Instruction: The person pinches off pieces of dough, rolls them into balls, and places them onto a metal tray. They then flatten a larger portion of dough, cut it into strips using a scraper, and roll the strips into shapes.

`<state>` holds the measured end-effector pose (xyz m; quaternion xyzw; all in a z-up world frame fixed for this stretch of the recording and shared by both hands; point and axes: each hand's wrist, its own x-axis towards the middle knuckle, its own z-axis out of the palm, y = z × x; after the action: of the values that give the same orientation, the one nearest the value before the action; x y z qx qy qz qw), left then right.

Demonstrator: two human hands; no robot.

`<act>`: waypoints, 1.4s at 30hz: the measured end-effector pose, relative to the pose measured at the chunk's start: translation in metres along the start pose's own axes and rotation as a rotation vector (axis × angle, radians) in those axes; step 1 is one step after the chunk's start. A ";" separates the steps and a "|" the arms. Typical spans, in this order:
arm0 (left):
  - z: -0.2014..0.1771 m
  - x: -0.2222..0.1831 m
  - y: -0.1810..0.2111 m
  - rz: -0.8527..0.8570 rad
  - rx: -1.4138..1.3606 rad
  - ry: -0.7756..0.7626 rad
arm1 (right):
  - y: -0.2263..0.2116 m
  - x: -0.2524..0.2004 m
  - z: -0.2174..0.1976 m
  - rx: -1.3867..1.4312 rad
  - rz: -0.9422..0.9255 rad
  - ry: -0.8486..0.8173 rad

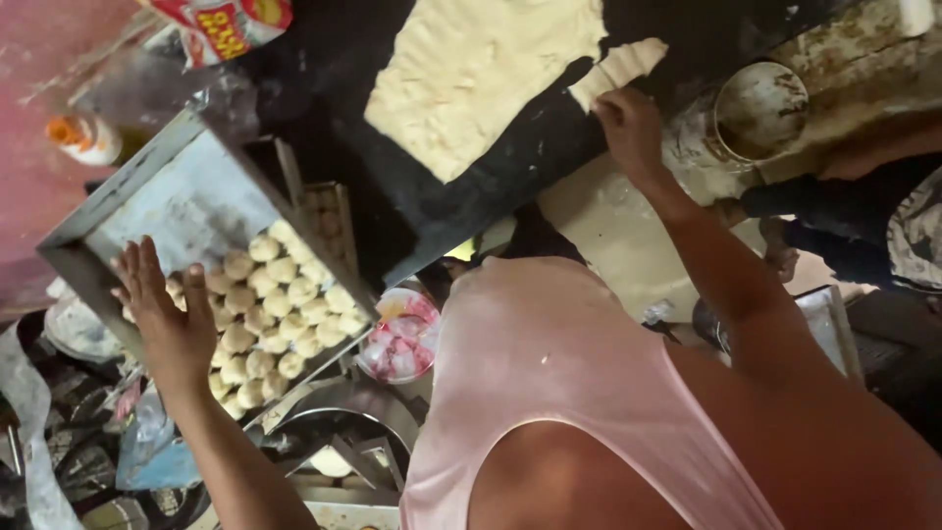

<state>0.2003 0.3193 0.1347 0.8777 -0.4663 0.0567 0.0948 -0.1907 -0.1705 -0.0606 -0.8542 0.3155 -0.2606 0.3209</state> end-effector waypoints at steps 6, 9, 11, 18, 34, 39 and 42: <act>-0.006 0.065 0.215 -0.169 -0.799 -0.070 | 0.018 0.033 0.000 -0.295 -0.354 0.045; 0.053 0.101 0.294 -0.065 -0.681 -0.149 | 0.000 0.066 0.002 0.010 -0.198 -0.106; 0.110 0.118 0.326 0.193 -0.815 -0.061 | -0.025 0.061 -0.006 0.423 -0.057 -0.334; 0.247 0.133 0.354 -0.496 -1.305 -0.403 | -0.040 0.089 -0.006 0.711 0.069 -0.462; 0.190 0.185 0.359 -0.622 -1.864 -0.235 | -0.043 0.115 -0.023 0.194 -0.799 -0.186; 0.179 0.203 0.359 -0.446 -1.708 -0.303 | -0.061 0.159 -0.049 0.552 -0.285 -0.347; 0.186 0.205 0.354 -0.245 -1.567 -0.198 | -0.046 0.165 -0.042 0.896 0.124 -0.620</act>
<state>0.0234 -0.0806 0.0317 0.6019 -0.2769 -0.3764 0.6476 -0.0905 -0.2757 0.0400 -0.6504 0.1139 -0.0860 0.7461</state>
